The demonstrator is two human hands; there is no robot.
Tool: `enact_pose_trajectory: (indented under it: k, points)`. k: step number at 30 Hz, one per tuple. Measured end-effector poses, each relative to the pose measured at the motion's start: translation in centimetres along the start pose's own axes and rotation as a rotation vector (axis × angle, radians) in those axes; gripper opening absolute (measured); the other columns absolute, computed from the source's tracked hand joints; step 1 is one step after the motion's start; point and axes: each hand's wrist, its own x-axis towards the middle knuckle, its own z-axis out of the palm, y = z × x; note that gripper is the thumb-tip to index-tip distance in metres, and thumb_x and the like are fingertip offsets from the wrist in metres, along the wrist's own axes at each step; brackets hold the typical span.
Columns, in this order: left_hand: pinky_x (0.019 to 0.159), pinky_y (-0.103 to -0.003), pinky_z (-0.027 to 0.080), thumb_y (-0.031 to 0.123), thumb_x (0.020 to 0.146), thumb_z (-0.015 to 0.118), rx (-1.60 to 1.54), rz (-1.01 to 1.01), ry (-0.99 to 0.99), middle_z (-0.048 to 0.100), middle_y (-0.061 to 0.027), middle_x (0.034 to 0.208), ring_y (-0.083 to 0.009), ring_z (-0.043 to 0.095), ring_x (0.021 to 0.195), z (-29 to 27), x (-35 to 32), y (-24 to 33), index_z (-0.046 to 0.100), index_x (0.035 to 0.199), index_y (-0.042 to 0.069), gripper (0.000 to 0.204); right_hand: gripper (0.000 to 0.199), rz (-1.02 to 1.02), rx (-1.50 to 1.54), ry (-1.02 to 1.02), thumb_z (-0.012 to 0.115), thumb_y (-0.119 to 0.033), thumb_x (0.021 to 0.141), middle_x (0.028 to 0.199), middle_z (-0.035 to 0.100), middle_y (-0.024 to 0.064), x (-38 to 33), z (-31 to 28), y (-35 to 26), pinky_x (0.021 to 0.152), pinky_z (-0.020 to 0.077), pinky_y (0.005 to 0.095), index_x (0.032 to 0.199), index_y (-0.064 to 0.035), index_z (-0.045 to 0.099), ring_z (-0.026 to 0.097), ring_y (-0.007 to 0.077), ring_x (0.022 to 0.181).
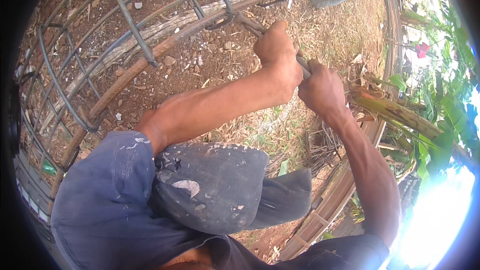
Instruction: The person assembles a metal frame by tying intersecting bars with wire using pliers. They repeatedly wrap wire around joints and twist it to secure the structure.
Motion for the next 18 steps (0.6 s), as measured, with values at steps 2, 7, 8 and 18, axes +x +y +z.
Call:
enact_pose_trajectory:
  k: [2,7,8,18]
  points:
    - [0.056,-0.036,0.036,0.028,0.090,0.062,0.161,0.004,0.034,0.040,-0.0027,0.068,-0.0156,0.039,0.056,-0.3,-0.5,-0.3,0.046,0.083,0.010,0.025,0.016,-0.010,0.145,-0.059,0.060,-0.015,0.082,0.084,0.067,0.0284,-1.0,1.1,0.9,0.074,0.0496,0.0506,0.088,-0.0003,0.062,0.065,0.0450,0.083]
    - [0.066,-0.032,0.043,0.047,0.092,0.062,0.575,0.246,-0.487,0.050,-0.0026,0.082,-0.0106,0.048,0.078,-4.4,-1.7,-0.4,0.053,0.095,0.007,0.042,0.031,0.156,0.824,-0.470,0.070,-0.031,0.086,0.069,0.062,0.0076,-3.8,2.4,1.9,0.063,0.0464,0.0367,0.081,-0.0017,0.062,0.059,0.0213,0.063]
    - [0.067,-0.032,0.043,0.049,0.092,0.062,0.574,0.316,-0.534,0.052,-0.0034,0.084,-0.0116,0.050,0.077,-5.1,-0.5,-0.5,0.053,0.099,0.004,0.046,0.035,0.188,0.973,-0.486,0.070,-0.037,0.088,0.067,0.059,0.0037,-4.6,2.5,2.0,0.062,0.0446,0.0328,0.080,-0.0030,0.062,0.055,0.0160,0.063]
    - [0.054,-0.040,0.042,0.018,0.096,0.054,1.254,0.789,-0.621,0.057,-0.0164,0.061,-0.0215,0.058,0.054,-7.8,6.3,-3.2,0.065,0.088,0.000,0.023,0.052,0.416,1.761,-0.553,0.047,-0.039,0.102,0.100,0.066,0.0202,-9.9,5.2,4.5,0.061,0.0587,0.0357,0.132,0.0033,0.045,0.069,0.0305,0.088]
